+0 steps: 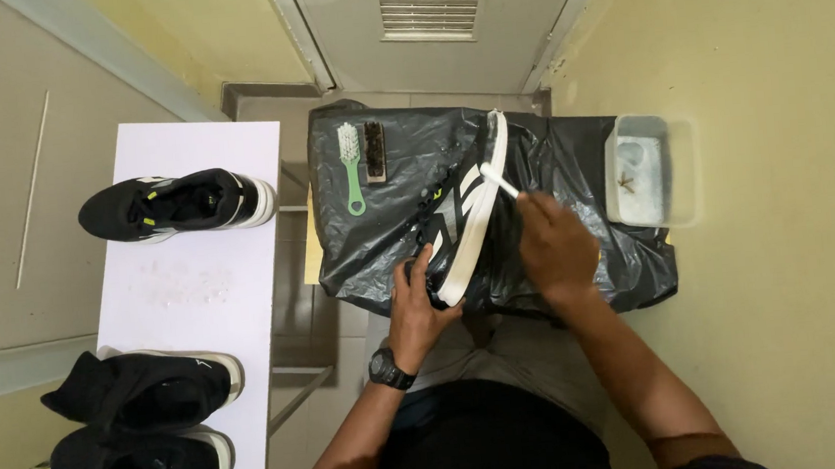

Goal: The person scrubs the white midsole of a black and white sneaker using a small brush dipped in soapy water. They repeatedly apply the brush along the side and heel of the shoe while holding it steady with the other hand.

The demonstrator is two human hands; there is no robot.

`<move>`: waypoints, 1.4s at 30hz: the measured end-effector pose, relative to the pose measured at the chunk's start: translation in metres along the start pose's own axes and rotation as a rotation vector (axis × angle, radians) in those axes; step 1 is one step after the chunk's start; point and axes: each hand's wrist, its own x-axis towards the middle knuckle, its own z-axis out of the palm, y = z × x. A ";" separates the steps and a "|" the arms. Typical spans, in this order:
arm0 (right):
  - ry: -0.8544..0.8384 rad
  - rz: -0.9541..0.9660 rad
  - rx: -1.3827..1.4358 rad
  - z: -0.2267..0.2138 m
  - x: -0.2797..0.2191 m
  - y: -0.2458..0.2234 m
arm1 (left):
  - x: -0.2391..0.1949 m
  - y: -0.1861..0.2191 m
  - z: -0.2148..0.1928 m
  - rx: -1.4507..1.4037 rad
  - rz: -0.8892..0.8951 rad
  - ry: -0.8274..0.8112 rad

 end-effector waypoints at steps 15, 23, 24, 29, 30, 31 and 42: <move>0.070 -0.012 0.281 0.013 -0.028 0.006 | -0.001 0.005 -0.001 0.010 0.033 0.036; 0.148 0.011 0.031 0.025 0.034 0.020 | -0.001 0.005 0.000 -0.001 0.023 0.037; 0.166 0.022 0.018 0.029 0.039 0.023 | -0.002 0.005 0.001 0.002 0.020 0.039; -0.173 0.138 0.241 0.028 0.073 0.028 | -0.003 0.007 -0.002 -0.003 0.027 0.033; -0.176 0.144 0.228 0.034 0.077 0.030 | -0.003 0.006 -0.001 0.000 0.027 0.033; -0.174 0.144 0.226 0.034 0.077 0.030 | -0.005 0.006 -0.001 0.000 0.028 0.034; 0.065 0.037 0.203 0.035 0.004 0.020 | -0.003 0.003 0.002 0.013 0.019 0.035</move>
